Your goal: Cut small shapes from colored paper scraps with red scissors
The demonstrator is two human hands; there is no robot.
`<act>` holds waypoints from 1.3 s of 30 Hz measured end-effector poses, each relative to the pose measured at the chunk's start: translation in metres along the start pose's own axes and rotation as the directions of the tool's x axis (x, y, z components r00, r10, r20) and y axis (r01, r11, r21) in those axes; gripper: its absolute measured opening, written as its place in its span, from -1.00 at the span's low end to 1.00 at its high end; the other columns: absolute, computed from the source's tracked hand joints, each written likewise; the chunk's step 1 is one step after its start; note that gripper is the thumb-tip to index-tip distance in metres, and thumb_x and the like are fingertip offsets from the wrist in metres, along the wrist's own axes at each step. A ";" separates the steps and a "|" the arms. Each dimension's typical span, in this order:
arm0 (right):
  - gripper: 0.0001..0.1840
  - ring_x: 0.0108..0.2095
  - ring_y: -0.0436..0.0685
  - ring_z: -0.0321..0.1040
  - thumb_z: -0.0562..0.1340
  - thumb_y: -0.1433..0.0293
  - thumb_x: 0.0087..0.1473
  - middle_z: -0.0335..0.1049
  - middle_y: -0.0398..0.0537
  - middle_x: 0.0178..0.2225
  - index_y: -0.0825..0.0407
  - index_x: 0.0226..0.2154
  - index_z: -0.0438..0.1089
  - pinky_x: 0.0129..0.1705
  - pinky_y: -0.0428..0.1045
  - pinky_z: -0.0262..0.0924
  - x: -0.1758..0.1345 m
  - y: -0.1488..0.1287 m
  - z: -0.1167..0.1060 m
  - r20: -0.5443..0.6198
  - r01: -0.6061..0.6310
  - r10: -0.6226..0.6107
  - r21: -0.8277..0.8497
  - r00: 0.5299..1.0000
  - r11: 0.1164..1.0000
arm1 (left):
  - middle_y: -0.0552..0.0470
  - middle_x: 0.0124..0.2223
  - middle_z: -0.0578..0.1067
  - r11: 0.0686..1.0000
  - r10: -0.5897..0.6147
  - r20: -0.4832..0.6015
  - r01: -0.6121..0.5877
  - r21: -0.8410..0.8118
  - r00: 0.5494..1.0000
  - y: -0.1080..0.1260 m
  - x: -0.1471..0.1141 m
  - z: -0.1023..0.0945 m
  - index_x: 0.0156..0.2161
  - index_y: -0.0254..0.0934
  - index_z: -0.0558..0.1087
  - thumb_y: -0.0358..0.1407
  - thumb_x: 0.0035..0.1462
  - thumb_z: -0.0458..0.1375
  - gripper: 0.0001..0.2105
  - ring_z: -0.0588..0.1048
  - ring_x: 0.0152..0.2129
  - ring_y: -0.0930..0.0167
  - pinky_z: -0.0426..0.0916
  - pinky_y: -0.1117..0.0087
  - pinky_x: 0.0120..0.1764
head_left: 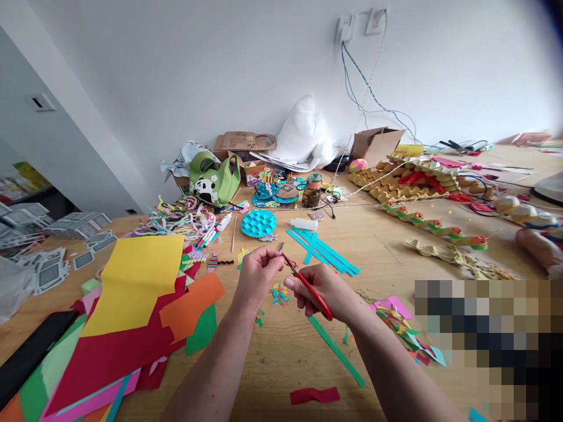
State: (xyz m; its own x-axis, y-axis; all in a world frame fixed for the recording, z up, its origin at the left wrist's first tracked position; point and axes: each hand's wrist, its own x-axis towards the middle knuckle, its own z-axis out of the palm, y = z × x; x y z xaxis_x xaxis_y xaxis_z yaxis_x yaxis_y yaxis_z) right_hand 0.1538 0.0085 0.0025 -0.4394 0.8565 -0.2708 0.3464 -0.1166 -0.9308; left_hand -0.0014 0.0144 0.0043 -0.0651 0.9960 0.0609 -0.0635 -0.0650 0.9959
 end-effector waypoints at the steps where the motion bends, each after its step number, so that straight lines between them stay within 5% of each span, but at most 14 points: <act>1: -0.48 -0.70 -0.03 0.33 0.28 -0.03 -0.09 0.34 -0.12 -0.67 0.09 -0.61 0.25 -0.71 -0.20 0.08 0.001 0.000 0.000 -0.001 0.005 -0.005 0.006 1.000 1.000 | 0.08 -0.55 0.44 1.000 0.001 0.007 -0.001 0.006 1.000 0.000 0.000 0.000 -0.49 -0.31 0.42 -0.28 -0.10 0.19 -0.88 0.38 -0.55 0.46 0.26 0.44 -0.40; 39: -0.44 -0.65 -0.04 0.31 0.24 -0.09 -0.09 0.36 -0.10 -0.59 0.11 -0.56 0.28 -0.66 -0.16 0.06 0.004 0.003 -0.003 0.087 0.136 -0.142 0.075 0.986 0.988 | 0.08 -0.56 0.44 0.999 -0.019 0.060 0.017 0.032 0.998 0.000 -0.002 -0.001 -0.52 -0.31 0.43 -0.28 -0.10 0.23 -0.87 0.39 -0.56 0.46 0.28 0.45 -0.42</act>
State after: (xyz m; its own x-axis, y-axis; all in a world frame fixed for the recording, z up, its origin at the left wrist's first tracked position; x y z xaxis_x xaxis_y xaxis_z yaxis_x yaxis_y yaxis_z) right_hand 0.1559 0.0132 -0.0010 -0.5547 0.8173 -0.1557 0.2201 -0.0364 -0.9748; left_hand -0.0026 0.0120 0.0042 -0.0039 0.9989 0.0463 -0.0323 -0.0464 0.9984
